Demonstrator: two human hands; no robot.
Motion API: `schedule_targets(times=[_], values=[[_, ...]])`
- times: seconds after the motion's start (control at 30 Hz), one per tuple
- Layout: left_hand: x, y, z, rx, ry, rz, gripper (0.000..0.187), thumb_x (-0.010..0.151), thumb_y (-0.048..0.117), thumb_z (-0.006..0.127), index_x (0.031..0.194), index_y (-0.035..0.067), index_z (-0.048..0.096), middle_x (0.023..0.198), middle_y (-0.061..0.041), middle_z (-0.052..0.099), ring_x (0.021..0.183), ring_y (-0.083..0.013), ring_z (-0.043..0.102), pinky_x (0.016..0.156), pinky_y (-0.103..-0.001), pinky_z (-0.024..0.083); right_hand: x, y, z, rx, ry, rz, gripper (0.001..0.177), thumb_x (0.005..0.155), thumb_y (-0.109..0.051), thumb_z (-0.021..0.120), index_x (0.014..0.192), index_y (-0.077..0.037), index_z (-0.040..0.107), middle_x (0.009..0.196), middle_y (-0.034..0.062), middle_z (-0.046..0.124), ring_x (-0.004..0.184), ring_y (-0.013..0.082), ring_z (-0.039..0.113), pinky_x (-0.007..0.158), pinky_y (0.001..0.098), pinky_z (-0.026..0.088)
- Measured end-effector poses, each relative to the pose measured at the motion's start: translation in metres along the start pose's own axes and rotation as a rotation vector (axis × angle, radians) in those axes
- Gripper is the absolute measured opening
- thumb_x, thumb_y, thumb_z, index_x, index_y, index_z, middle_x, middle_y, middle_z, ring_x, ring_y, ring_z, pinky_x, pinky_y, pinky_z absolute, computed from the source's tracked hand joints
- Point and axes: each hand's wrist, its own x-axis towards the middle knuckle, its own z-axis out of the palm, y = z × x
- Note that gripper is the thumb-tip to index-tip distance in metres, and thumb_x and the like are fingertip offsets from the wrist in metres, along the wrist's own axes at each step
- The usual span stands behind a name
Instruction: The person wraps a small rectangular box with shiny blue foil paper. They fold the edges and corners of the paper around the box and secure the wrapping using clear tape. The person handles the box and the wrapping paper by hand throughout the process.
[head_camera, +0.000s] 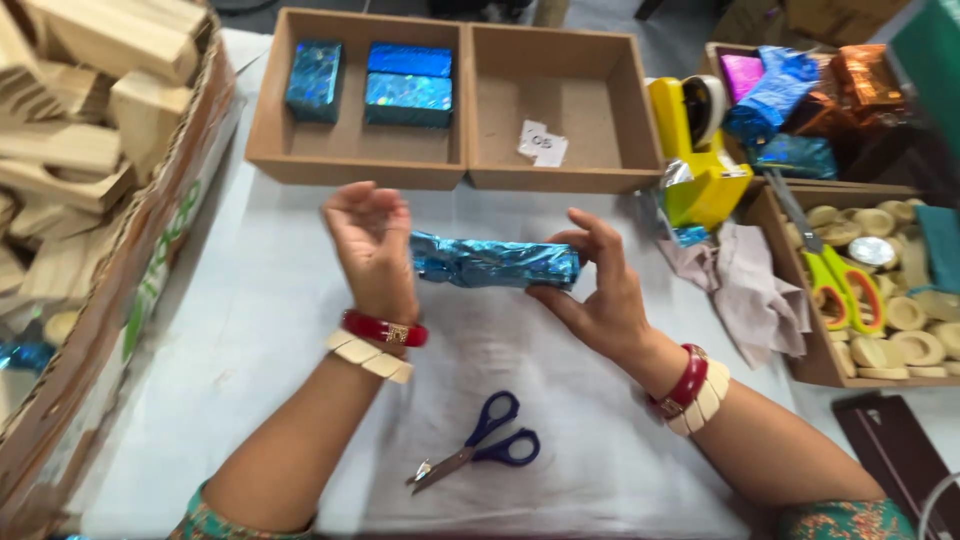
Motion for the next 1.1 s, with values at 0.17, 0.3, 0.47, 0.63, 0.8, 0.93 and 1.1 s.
schedule_targets(times=[0.17, 0.3, 0.47, 0.63, 0.8, 0.93, 1.1], values=[[-0.016, 0.040, 0.030, 0.842, -0.309, 0.521, 0.031, 0.099, 0.015, 0.073, 0.125, 0.012, 0.056, 0.126, -0.006, 0.063, 0.117, -0.0265, 0.061, 0.104, -0.039, 0.046, 0.001, 0.028, 0.001, 0.051, 0.008, -0.046, 0.084, 0.078, -0.011, 0.092, 0.144, -0.006, 0.039, 0.120, 0.0120, 0.071, 0.104, 0.0221, 0.071, 0.090, 0.0328, 0.055], [-0.031, 0.035, 0.045, 0.979, -0.836, 0.648, 0.051, 0.083, 0.030, 0.080, 0.124, 0.011, 0.055, 0.128, -0.013, 0.063, 0.120, -0.0343, 0.061, 0.097, -0.047, 0.044, -0.006, 0.036, 0.002, 0.133, -0.020, -0.026, 0.058, 0.078, -0.015, 0.092, 0.125, -0.005, 0.060, 0.116, 0.0096, 0.071, 0.103, 0.0216, 0.071, 0.092, 0.0323, 0.057], [-0.025, -0.010, 0.020, 1.115, -0.928, 0.591, 0.050, 0.080, 0.027, 0.076, 0.125, 0.014, 0.058, 0.123, -0.006, 0.067, 0.110, -0.0308, 0.065, 0.091, -0.048, 0.047, -0.004, 0.028, -0.009, -0.086, 0.022, -0.128, 0.043, 0.078, -0.027, 0.089, 0.112, -0.012, 0.067, 0.122, 0.0086, 0.070, 0.113, 0.0286, 0.069, 0.098, 0.0411, 0.053], [-0.020, -0.055, -0.009, 1.298, -0.869, 0.737, 0.052, 0.078, 0.036, 0.075, 0.126, 0.016, 0.066, 0.124, -0.003, 0.069, 0.108, -0.0249, 0.066, 0.086, -0.044, 0.047, -0.008, 0.021, -0.019, -0.267, 0.023, -0.195, 0.049, 0.084, -0.033, 0.077, 0.128, -0.019, 0.061, 0.151, 0.0122, 0.057, 0.140, 0.0297, 0.055, 0.110, 0.0494, 0.046], [-0.012, -0.045, -0.008, 1.330, -0.873, 0.690, 0.054, 0.076, 0.041, 0.076, 0.122, 0.015, 0.069, 0.115, -0.005, 0.070, 0.100, -0.0244, 0.066, 0.083, -0.041, 0.048, -0.012, 0.040, -0.009, -0.253, -0.212, -0.158, 0.074, 0.095, -0.042, 0.075, 0.158, -0.018, 0.045, 0.162, 0.0079, 0.050, 0.153, 0.0264, 0.043, 0.126, 0.0500, 0.036], [-0.013, 0.001, 0.017, 1.473, -0.764, 0.606, 0.053, 0.073, 0.044, 0.078, 0.114, 0.012, 0.068, 0.108, -0.006, 0.071, 0.097, -0.0300, 0.066, 0.081, -0.044, 0.048, -0.007, 0.035, -0.024, 0.122, 0.050, -0.193, 0.080, 0.098, -0.036, 0.072, 0.162, -0.006, 0.034, 0.166, 0.0159, 0.042, 0.160, 0.0321, 0.035, 0.131, 0.0470, 0.030], [-0.006, 0.015, 0.019, 1.243, -0.809, 0.670, 0.047, 0.072, 0.037, 0.086, 0.107, 0.012, 0.066, 0.109, -0.006, 0.072, 0.099, -0.0299, 0.067, 0.082, -0.045, 0.048, 0.009, 0.024, -0.031, 0.251, 0.496, -0.164, 0.090, 0.109, -0.050, 0.053, 0.170, -0.004, 0.007, 0.175, 0.0160, 0.010, 0.165, 0.0267, 0.012, 0.132, 0.0427, 0.016]])
